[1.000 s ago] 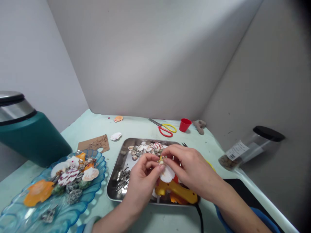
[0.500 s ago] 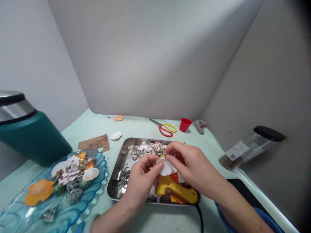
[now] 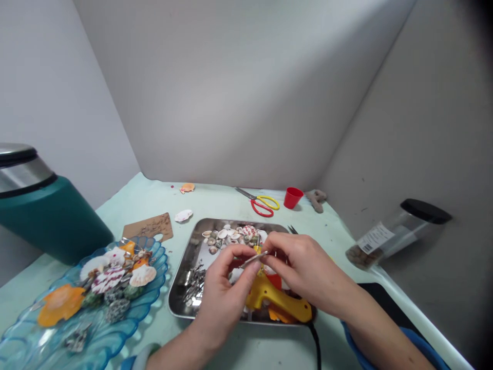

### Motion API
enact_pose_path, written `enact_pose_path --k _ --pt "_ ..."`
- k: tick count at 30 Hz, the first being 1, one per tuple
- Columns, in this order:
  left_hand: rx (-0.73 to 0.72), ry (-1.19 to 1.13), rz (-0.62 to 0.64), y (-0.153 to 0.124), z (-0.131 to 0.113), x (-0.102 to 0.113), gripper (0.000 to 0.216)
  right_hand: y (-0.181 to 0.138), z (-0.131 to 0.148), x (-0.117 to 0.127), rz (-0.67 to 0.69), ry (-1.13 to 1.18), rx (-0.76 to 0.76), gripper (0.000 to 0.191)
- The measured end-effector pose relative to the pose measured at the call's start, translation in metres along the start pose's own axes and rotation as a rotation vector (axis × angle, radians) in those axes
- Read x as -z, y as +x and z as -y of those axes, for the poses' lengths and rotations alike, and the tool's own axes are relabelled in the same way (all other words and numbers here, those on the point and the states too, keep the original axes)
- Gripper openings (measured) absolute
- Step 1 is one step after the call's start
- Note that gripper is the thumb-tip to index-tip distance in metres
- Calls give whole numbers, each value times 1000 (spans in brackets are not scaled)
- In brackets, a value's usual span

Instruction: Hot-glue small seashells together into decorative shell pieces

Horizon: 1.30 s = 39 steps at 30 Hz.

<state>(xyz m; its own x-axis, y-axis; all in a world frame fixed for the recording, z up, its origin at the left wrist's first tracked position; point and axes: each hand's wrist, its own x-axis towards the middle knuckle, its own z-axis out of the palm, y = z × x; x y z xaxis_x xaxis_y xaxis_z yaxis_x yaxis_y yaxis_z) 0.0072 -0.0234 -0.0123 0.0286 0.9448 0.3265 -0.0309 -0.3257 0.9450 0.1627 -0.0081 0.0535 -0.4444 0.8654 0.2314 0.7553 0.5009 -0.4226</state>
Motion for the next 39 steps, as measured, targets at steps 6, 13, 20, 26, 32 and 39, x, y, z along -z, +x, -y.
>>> enact_pose_path --k 6,13,20,26,32,39 --pt "-47 50 -11 0 1 2 5 3 2 -4 6 -40 -11 12" --pt "-29 82 -21 0 1 2 5 0 4 -4 -3 -70 -40 11" --pt "-16 32 -25 1 0 2 5 2 7 -5 7 -70 -85 12" --pt "57 -4 -34 2 0 3 6 2 5 -8 10 -68 -109 12" --pt "185 -75 -54 5 0 0 9 5 6 -7 24 -9 -130 13" --pt "289 -198 -32 6 1 -1 22 6 6 -6 -8 59 -145 15"
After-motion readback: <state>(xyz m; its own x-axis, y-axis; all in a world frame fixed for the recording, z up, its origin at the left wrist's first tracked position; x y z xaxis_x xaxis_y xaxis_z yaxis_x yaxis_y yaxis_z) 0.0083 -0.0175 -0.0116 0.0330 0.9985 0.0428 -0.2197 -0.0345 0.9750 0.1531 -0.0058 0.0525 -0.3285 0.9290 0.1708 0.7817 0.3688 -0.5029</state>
